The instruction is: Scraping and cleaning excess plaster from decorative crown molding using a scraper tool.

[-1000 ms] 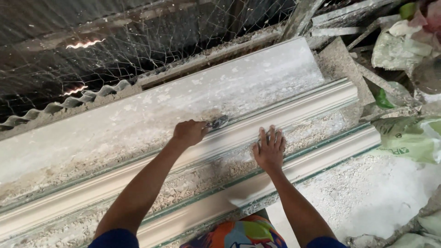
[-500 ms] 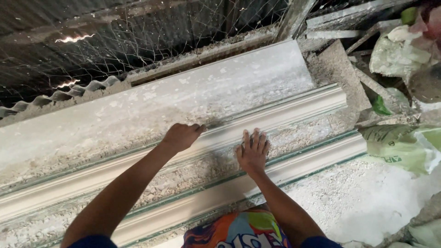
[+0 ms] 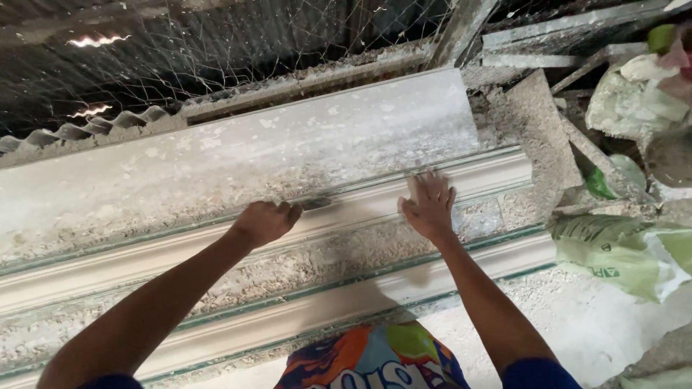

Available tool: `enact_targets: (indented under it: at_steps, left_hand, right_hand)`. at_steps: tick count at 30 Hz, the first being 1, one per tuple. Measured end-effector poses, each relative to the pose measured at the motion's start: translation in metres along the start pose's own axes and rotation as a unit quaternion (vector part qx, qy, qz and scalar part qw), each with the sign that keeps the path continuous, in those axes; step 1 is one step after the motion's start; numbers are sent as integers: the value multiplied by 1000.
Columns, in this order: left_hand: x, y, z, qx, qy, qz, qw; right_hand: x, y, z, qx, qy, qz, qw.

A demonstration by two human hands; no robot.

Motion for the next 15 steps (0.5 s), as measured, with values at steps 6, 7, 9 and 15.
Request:
enact_targets:
  at_steps: [6, 7, 9, 15]
  left_hand:
    - [-43, 61, 26, 28, -40, -27, 998]
    - [-32, 53, 12, 28, -41, -30, 998]
    - [-7, 33, -5, 113, -69, -10, 991]
    - [-55, 98, 26, 16, -52, -17, 998]
  right_hand:
    - [-10, 16, 4, 138, -53, 74, 986]
    - [-10, 16, 1, 140, -55, 72, 986]
    - [-10, 18, 3, 156, -57, 86, 982]
    - [-6, 15, 0, 184, -23, 97, 978]
Point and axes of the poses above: each hand's wrist, its own y-axis towards the middle knuckle, its own z-axis out of the palm, x = y × z, the point moved 7 cm from there along y, towards the middle knuckle, and after that the axes turned 14 degrees about y, right-handed, at the moved point
